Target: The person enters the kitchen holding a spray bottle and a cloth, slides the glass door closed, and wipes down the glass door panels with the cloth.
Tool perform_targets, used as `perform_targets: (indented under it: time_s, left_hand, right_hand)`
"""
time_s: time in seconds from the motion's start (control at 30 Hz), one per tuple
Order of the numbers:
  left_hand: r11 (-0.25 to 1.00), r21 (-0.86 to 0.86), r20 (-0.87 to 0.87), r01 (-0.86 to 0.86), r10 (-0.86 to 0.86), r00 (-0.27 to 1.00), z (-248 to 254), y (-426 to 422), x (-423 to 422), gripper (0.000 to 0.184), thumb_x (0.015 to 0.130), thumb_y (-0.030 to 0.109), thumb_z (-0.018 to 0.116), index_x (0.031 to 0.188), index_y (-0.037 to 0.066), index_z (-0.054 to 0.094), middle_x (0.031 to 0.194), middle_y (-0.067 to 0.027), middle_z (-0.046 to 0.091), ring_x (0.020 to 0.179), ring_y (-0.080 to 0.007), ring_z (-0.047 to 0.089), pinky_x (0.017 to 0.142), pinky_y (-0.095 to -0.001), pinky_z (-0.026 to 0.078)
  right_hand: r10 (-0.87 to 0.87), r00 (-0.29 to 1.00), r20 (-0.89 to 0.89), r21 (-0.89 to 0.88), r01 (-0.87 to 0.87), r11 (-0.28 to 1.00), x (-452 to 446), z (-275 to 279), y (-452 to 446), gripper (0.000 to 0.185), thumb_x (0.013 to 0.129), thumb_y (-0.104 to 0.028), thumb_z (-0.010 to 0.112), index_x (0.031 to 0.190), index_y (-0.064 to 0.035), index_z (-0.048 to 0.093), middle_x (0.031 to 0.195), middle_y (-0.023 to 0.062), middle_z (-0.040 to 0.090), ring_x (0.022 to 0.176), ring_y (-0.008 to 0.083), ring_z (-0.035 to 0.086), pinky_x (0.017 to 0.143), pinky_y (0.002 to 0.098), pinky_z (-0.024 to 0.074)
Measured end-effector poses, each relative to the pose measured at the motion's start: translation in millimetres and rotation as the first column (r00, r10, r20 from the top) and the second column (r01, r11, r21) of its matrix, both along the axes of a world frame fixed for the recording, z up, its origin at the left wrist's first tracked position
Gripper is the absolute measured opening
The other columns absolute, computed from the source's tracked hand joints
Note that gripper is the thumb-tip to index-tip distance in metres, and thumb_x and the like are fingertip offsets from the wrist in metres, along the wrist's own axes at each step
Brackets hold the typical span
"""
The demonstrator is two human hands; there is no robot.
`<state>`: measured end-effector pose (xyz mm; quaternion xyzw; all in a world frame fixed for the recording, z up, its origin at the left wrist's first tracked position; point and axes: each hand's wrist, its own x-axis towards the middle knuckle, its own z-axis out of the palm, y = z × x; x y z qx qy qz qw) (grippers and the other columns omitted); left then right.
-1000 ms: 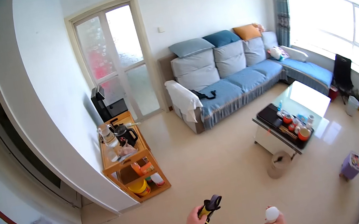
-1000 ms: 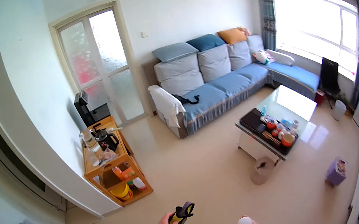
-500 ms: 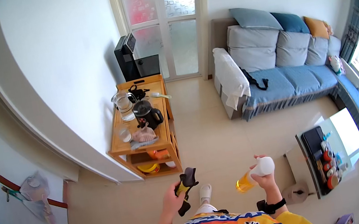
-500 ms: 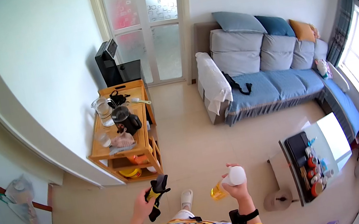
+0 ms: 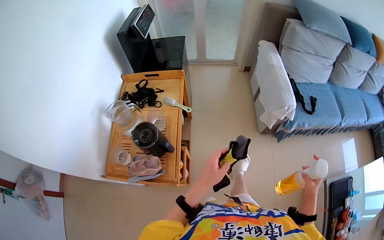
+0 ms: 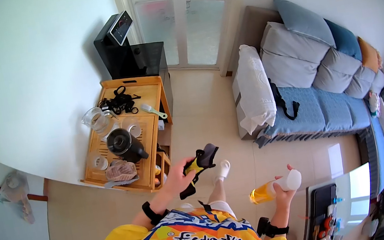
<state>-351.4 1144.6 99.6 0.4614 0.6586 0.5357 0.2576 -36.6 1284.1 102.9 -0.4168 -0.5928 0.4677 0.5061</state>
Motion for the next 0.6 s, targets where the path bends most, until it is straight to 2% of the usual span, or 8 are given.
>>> perform_targets:
  time_s: [0.07,0.13,0.17,0.27,0.33,0.43,0.53,0.6]
  left_hand:
    - [0.999,0.004,-0.012,-0.049,0.050,0.999,-3.7,40.0,-19.1,0.038,0.074,0.008,0.057,0.110,-0.002,0.050,0.098,-0.0149,0.057,0.089,-0.0229,0.056,0.076,-0.0286,0.044]
    - [0.992,-0.085,0.106,-0.094,0.102,0.989,1.4,77.8,-36.9,0.037,0.074,0.006,0.057,0.110,-0.001,0.050,0.096,-0.0140,0.057,0.085,-0.0200,0.056,0.070,-0.0269,0.046]
    - [0.988,-0.058,0.025,-0.143,0.145,0.989,-5.4,95.2,-46.1,0.037,0.074,0.006,0.057,0.110,-0.001,0.049,0.095,-0.0131,0.057,0.082,-0.0176,0.056,0.064,-0.0253,0.046]
    - [0.969,0.002,-0.208,-0.247,0.242,0.948,-0.1,141.7,-72.5,0.035,0.074,0.011,0.057,0.106,0.000,0.050,0.096,-0.0182,0.056,0.089,-0.0314,0.055,0.075,-0.0341,0.044]
    - [0.956,-0.026,-0.216,-0.292,0.280,0.935,11.3,166.7,-92.2,0.036,0.072,0.012,0.060,0.105,0.001,0.051,0.096,-0.0179,0.056,0.091,-0.0322,0.055,0.077,-0.0348,0.044]
    - [0.917,-0.078,-0.184,-0.391,0.372,0.910,20.2,198.5,-119.6,0.037,0.070,0.010,0.059,0.105,0.000,0.052,0.095,-0.0170,0.058,0.090,-0.0300,0.056,0.079,-0.0337,0.044]
    - [0.866,-0.071,-0.142,-0.495,0.482,0.865,24.7,229.8,-143.2,0.034,0.069,0.008,0.059,0.101,-0.001,0.054,0.091,-0.0163,0.059,0.084,-0.0284,0.058,0.075,-0.0333,0.045]
    - [0.812,-0.094,-0.042,-0.576,0.575,0.817,25.1,251.6,-158.3,0.033,0.068,0.007,0.060,0.100,-0.001,0.055,0.091,-0.0160,0.059,0.083,-0.0270,0.058,0.074,-0.0333,0.045]
  right_hand:
    - [0.005,1.000,-0.005,-0.044,-0.005,0.999,-19.3,-5.7,55.5,0.068,0.056,0.003,0.059,0.120,-0.0011,0.039,0.127,0.0116,0.041,0.078,0.0167,0.056,0.073,0.0287,0.0453]
    - [0.098,0.995,-0.020,-0.030,-0.098,0.995,-40.7,-10.0,113.7,0.065,0.057,0.003,0.060,0.119,0.0003,0.040,0.127,0.0117,0.042,0.078,0.0159,0.056,0.072,0.0281,0.0458]
    - [0.142,0.989,-0.032,-0.015,-0.143,0.990,-54.4,-10.3,145.3,0.064,0.058,0.003,0.061,0.119,0.0010,0.041,0.127,0.0117,0.042,0.077,0.0155,0.056,0.071,0.0277,0.0460]
    - [0.259,0.965,-0.049,0.005,-0.259,0.966,-105.9,-5.1,239.8,0.061,0.061,0.002,0.063,0.118,0.0017,0.042,0.126,0.0113,0.044,0.077,0.0144,0.057,0.069,0.0274,0.0472]
    - [0.399,0.915,-0.054,0.118,-0.391,0.913,-151.2,11.7,305.4,0.065,0.062,-0.003,0.065,0.122,-0.0013,0.039,0.123,0.0127,0.044,0.080,0.0165,0.058,0.070,0.0303,0.0484]
    - [0.519,0.830,-0.206,0.215,-0.479,0.851,-234.0,73.3,387.4,0.064,0.063,-0.005,0.065,0.121,-0.0029,0.038,0.123,0.0127,0.043,0.083,0.0175,0.057,0.071,0.0317,0.0483]
    - [0.615,0.756,-0.224,0.342,-0.530,0.776,-316.1,144.7,455.7,0.060,0.063,-0.006,0.065,0.118,-0.0045,0.040,0.121,0.0114,0.043,0.082,0.0182,0.057,0.070,0.0318,0.0474]
    - [0.657,0.690,-0.306,0.438,-0.511,0.740,-368.9,184.1,498.7,0.057,0.063,0.001,0.062,0.116,-0.0031,0.041,0.115,0.0083,0.049,0.080,0.0156,0.057,0.072,0.0299,0.0463]
